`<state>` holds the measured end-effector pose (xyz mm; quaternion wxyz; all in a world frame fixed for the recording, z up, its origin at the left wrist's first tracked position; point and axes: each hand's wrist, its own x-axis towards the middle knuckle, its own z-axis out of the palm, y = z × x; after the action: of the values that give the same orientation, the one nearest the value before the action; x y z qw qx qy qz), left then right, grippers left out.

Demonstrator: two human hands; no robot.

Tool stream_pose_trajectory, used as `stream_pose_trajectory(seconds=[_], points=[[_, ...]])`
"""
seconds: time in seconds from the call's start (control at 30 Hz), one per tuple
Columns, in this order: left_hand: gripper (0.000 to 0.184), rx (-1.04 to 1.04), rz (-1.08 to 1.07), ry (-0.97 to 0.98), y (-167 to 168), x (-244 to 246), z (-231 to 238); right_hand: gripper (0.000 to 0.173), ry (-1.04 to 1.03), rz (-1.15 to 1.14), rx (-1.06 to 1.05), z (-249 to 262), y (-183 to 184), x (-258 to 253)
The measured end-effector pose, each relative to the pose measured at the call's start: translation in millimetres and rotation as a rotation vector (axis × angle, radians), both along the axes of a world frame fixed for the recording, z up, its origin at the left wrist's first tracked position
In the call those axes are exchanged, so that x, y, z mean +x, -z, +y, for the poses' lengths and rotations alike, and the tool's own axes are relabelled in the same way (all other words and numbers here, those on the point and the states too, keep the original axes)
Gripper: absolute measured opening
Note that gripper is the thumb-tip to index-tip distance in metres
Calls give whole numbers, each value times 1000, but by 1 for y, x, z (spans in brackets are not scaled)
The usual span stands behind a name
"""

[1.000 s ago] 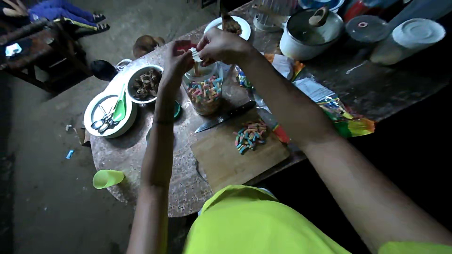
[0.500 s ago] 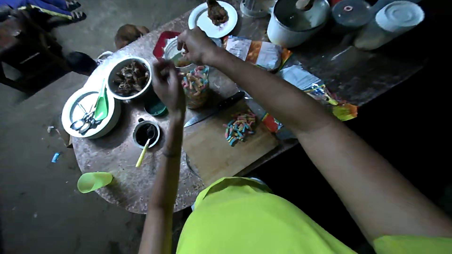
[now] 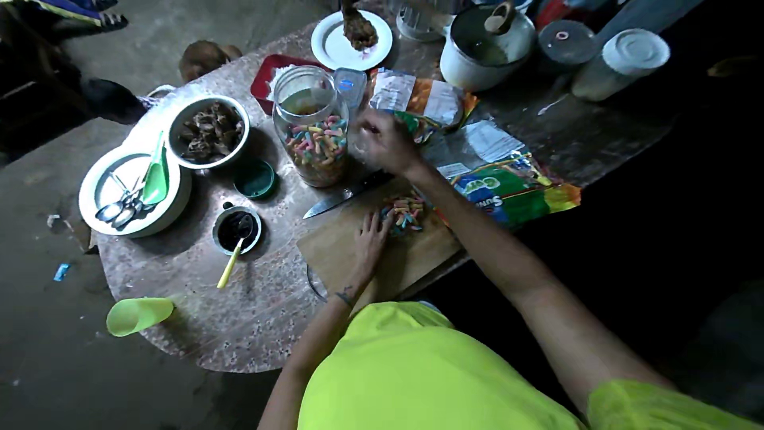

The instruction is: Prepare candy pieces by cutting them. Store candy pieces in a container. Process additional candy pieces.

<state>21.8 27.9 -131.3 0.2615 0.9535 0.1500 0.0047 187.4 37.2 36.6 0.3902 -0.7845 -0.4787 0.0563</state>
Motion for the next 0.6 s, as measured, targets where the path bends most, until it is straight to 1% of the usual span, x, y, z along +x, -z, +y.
stream_pose_trajectory(seconds=[0.07, 0.1, 0.13, 0.2, 0.23, 0.3, 0.4, 0.43, 0.53, 0.6], points=[[51, 42, -42, 4, 6, -8, 2, 31, 124, 156, -213, -54, 60, 3], [50, 49, -41, 14, 7, -12, 3, 34, 166, 209, -274, -77, 90, 3], [50, 38, -30, 25, 4, -16, 5, 35, 194, 228, -301, -96, 117, -2], [46, -5, -25, 41, -1, -24, 9, 38, 224, 234, -339, -117, 151, -17], [42, -27, -59, 33, -1, -30, 10, 38, 219, 205, -314, -120, 158, -28], [36, -81, -74, -3, -3, -41, 12, 33, 186, 151, -230, -114, 159, -51], [34, -223, -7, -90, -12, -68, 19, 34, 106, 220, -201, -102, 156, -88], [35, -301, 18, -126, -20, -78, 21, 35, 73, 255, -194, -101, 156, -96], [42, -486, 70, -199, -46, -103, 30, 37, 32, 383, -176, -102, 153, -106], [40, -528, 18, -219, -53, -109, 37, 37, 82, 419, -219, -104, 140, -99]])
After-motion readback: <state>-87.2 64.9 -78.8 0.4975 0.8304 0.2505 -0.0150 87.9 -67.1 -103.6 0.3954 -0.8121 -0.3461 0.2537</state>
